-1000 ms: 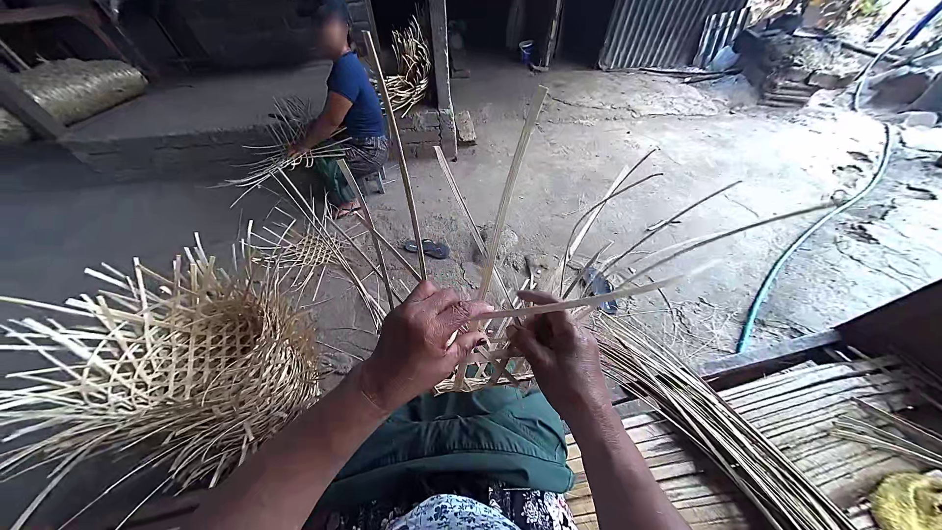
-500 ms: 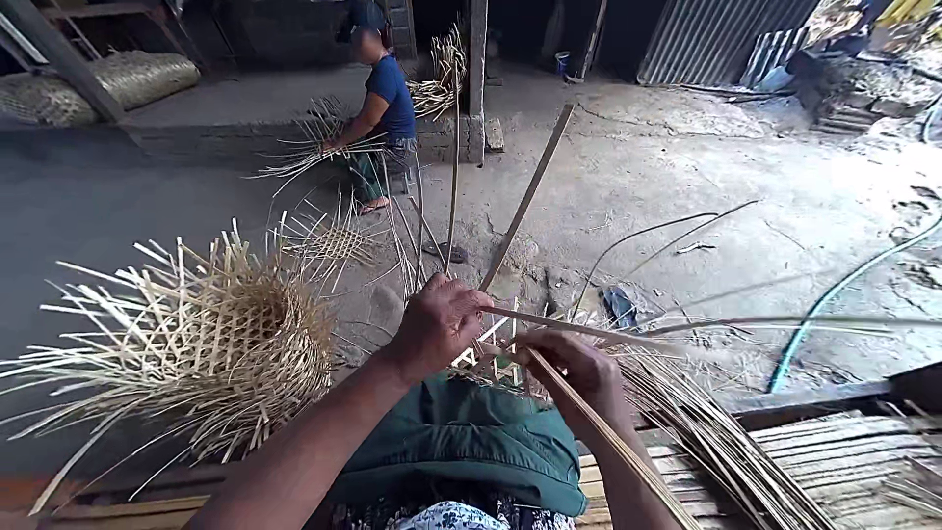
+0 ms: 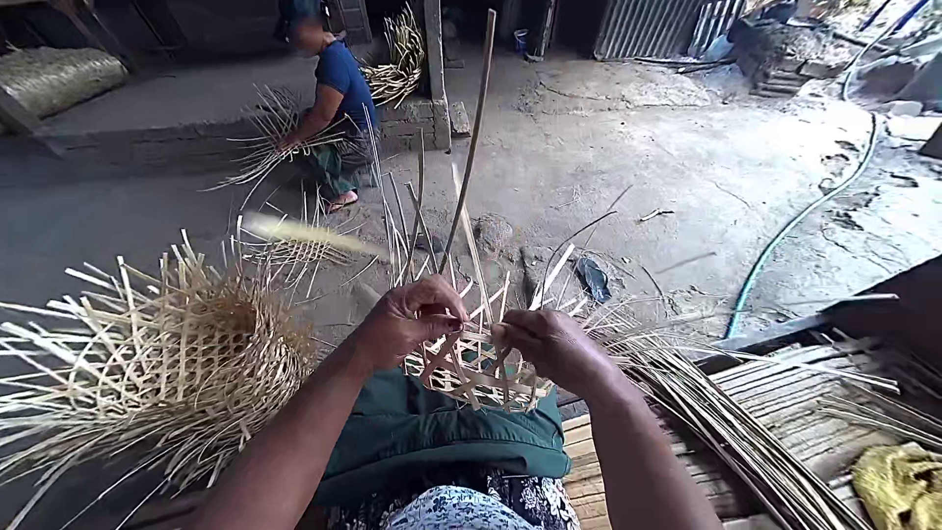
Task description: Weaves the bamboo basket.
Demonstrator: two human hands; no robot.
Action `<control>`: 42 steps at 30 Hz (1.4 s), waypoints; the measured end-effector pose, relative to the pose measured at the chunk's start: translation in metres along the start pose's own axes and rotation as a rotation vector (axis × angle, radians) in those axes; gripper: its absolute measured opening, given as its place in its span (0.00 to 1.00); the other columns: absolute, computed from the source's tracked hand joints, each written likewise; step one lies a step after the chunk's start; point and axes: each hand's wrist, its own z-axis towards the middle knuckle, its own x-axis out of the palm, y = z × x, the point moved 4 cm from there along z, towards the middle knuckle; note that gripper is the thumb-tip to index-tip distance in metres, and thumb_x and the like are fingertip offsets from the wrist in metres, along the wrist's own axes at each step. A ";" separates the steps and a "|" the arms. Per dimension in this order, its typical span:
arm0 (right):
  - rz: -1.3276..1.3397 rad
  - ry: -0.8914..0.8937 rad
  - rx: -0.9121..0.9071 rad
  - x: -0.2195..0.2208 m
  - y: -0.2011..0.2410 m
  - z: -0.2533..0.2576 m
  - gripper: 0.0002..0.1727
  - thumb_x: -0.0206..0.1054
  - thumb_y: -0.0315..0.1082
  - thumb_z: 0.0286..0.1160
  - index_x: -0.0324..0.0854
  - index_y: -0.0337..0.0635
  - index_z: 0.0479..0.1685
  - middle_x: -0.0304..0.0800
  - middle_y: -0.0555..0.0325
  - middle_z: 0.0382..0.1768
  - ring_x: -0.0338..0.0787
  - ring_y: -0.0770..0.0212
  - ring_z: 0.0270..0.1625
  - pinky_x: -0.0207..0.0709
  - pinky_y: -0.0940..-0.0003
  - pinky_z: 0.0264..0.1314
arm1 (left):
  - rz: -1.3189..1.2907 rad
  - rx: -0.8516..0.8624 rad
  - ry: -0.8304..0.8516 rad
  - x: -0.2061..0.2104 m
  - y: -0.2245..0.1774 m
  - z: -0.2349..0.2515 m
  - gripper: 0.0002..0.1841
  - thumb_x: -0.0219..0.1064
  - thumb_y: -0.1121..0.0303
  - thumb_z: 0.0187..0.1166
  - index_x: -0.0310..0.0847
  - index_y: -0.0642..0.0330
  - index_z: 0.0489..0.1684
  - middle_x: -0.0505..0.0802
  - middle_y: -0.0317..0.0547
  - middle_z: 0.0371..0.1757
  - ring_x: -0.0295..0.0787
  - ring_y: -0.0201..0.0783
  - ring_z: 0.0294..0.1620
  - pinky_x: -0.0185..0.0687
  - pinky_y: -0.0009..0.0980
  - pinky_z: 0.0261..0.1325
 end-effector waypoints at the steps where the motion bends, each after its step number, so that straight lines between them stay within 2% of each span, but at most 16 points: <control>1: -0.011 -0.015 0.010 0.000 0.001 0.001 0.23 0.57 0.52 0.90 0.87 0.43 0.40 0.82 0.61 0.25 0.81 0.65 0.27 0.77 0.59 0.37 | 0.144 0.047 -0.079 0.003 -0.004 -0.002 0.06 0.74 0.73 0.74 0.90 0.55 0.44 0.91 0.34 0.43 0.87 0.25 0.40 0.86 0.24 0.46; 3: -0.017 -0.111 -0.008 0.001 0.003 0.003 0.23 0.60 0.53 0.87 0.88 0.43 0.36 0.84 0.61 0.24 0.82 0.63 0.29 0.77 0.54 0.39 | 0.593 0.208 -0.157 0.016 -0.019 -0.004 0.16 0.74 0.64 0.77 0.88 0.56 0.61 0.92 0.39 0.41 0.83 0.26 0.32 0.81 0.22 0.36; 5: 0.017 -0.270 -0.091 0.007 0.004 0.003 0.18 0.66 0.48 0.82 0.89 0.43 0.33 0.87 0.60 0.25 0.86 0.63 0.31 0.80 0.54 0.40 | 0.953 0.347 -0.005 0.036 -0.026 -0.001 0.22 0.70 0.58 0.80 0.85 0.55 0.71 0.95 0.48 0.49 0.91 0.39 0.39 0.89 0.36 0.41; 7: 0.048 -0.456 -0.178 0.014 0.003 0.001 0.10 0.70 0.39 0.77 0.92 0.43 0.39 0.92 0.59 0.32 0.90 0.66 0.33 0.87 0.62 0.41 | 1.154 0.390 0.147 0.041 -0.015 0.009 0.22 0.69 0.61 0.79 0.84 0.48 0.74 0.95 0.49 0.49 0.91 0.50 0.41 0.87 0.46 0.38; 12: 0.078 -0.689 -0.162 0.013 -0.010 -0.011 0.10 0.69 0.37 0.78 0.93 0.44 0.47 0.93 0.56 0.42 0.88 0.70 0.32 0.85 0.73 0.39 | 1.106 0.353 0.062 0.008 -0.029 0.032 0.20 0.77 0.63 0.71 0.91 0.53 0.63 0.93 0.47 0.45 0.88 0.49 0.47 0.85 0.45 0.50; 16: 0.188 -0.840 -0.245 0.012 -0.010 -0.010 0.10 0.75 0.35 0.73 0.86 0.38 0.43 0.90 0.59 0.32 0.88 0.71 0.30 0.88 0.72 0.36 | 0.957 0.314 -0.087 0.021 -0.035 0.020 0.20 0.79 0.60 0.69 0.92 0.51 0.60 0.91 0.42 0.44 0.84 0.39 0.42 0.81 0.34 0.41; 20: -0.176 -0.764 -0.076 0.013 0.006 -0.017 0.18 0.72 0.35 0.72 0.90 0.47 0.62 0.93 0.55 0.32 0.91 0.56 0.30 0.86 0.54 0.33 | 0.881 0.206 -0.080 0.021 -0.016 0.009 0.17 0.77 0.56 0.71 0.93 0.50 0.55 0.92 0.40 0.44 0.84 0.33 0.41 0.80 0.27 0.41; 22: -0.396 -0.798 -0.049 0.019 0.022 -0.023 0.17 0.72 0.35 0.70 0.93 0.52 0.59 0.95 0.50 0.38 0.95 0.48 0.37 0.86 0.49 0.33 | 0.818 0.187 -0.085 0.019 -0.011 0.003 0.13 0.75 0.55 0.74 0.91 0.52 0.47 0.92 0.37 0.42 0.84 0.28 0.42 0.79 0.23 0.43; 24: -0.427 -0.798 -0.057 0.022 0.034 -0.024 0.13 0.71 0.32 0.69 0.95 0.53 0.50 0.93 0.51 0.38 0.95 0.49 0.37 0.86 0.52 0.31 | 0.715 0.194 -0.093 0.015 -0.009 -0.002 0.10 0.74 0.56 0.76 0.89 0.52 0.41 0.91 0.34 0.41 0.84 0.25 0.43 0.79 0.21 0.45; 27: -0.061 -0.476 -0.115 0.020 0.034 -0.010 0.10 0.68 0.30 0.72 0.93 0.47 0.46 0.92 0.51 0.40 0.92 0.52 0.40 0.85 0.50 0.43 | 0.520 0.172 -0.103 -0.001 0.006 -0.010 0.07 0.76 0.61 0.70 0.84 0.47 0.35 0.89 0.29 0.41 0.84 0.24 0.46 0.80 0.22 0.49; 30: 0.390 -0.209 -0.209 0.020 0.016 0.013 0.05 0.73 0.29 0.71 0.89 0.38 0.42 0.92 0.58 0.36 0.89 0.68 0.36 0.85 0.65 0.45 | 0.330 0.144 -0.111 -0.021 0.024 -0.015 0.08 0.77 0.66 0.68 0.82 0.42 0.35 0.88 0.24 0.41 0.85 0.22 0.47 0.81 0.22 0.54; 32: 0.503 -0.200 -0.279 0.026 0.010 0.018 0.04 0.73 0.26 0.71 0.89 0.35 0.40 0.94 0.58 0.35 0.91 0.71 0.37 0.86 0.69 0.47 | 0.331 0.113 -0.154 -0.030 0.032 -0.018 0.08 0.75 0.68 0.68 0.83 0.43 0.37 0.89 0.25 0.43 0.86 0.23 0.48 0.83 0.23 0.54; 34: 0.452 -0.283 -0.341 0.031 0.012 0.017 0.06 0.72 0.27 0.72 0.92 0.36 0.42 0.94 0.56 0.37 0.90 0.70 0.39 0.85 0.68 0.49 | 0.506 0.101 -0.213 -0.032 0.034 -0.021 0.06 0.70 0.69 0.72 0.86 0.55 0.44 0.91 0.34 0.45 0.86 0.26 0.49 0.83 0.24 0.55; 37: 0.535 -0.308 -0.270 0.038 0.013 0.013 0.14 0.71 0.31 0.76 0.88 0.34 0.56 0.96 0.56 0.40 0.94 0.69 0.41 0.90 0.68 0.52 | 0.813 0.134 -0.226 -0.024 0.027 -0.021 0.10 0.65 0.67 0.79 0.92 0.59 0.47 0.94 0.41 0.45 0.85 0.32 0.49 0.79 0.30 0.55; 40: 0.848 -0.364 -0.117 0.037 0.006 0.010 0.21 0.81 0.36 0.68 0.80 0.35 0.53 0.91 0.57 0.36 0.94 0.64 0.35 0.93 0.66 0.41 | 0.891 0.188 -0.211 -0.014 0.019 -0.021 0.10 0.64 0.67 0.81 0.94 0.54 0.45 0.94 0.40 0.43 0.86 0.34 0.49 0.79 0.32 0.57; 42: 0.938 -0.436 -0.075 0.037 0.004 0.007 0.15 0.80 0.35 0.69 0.83 0.35 0.46 0.92 0.56 0.32 0.93 0.63 0.28 0.92 0.67 0.31 | 0.947 0.196 -0.183 -0.006 0.012 -0.020 0.11 0.64 0.67 0.80 0.95 0.50 0.45 0.94 0.40 0.43 0.87 0.37 0.48 0.81 0.34 0.53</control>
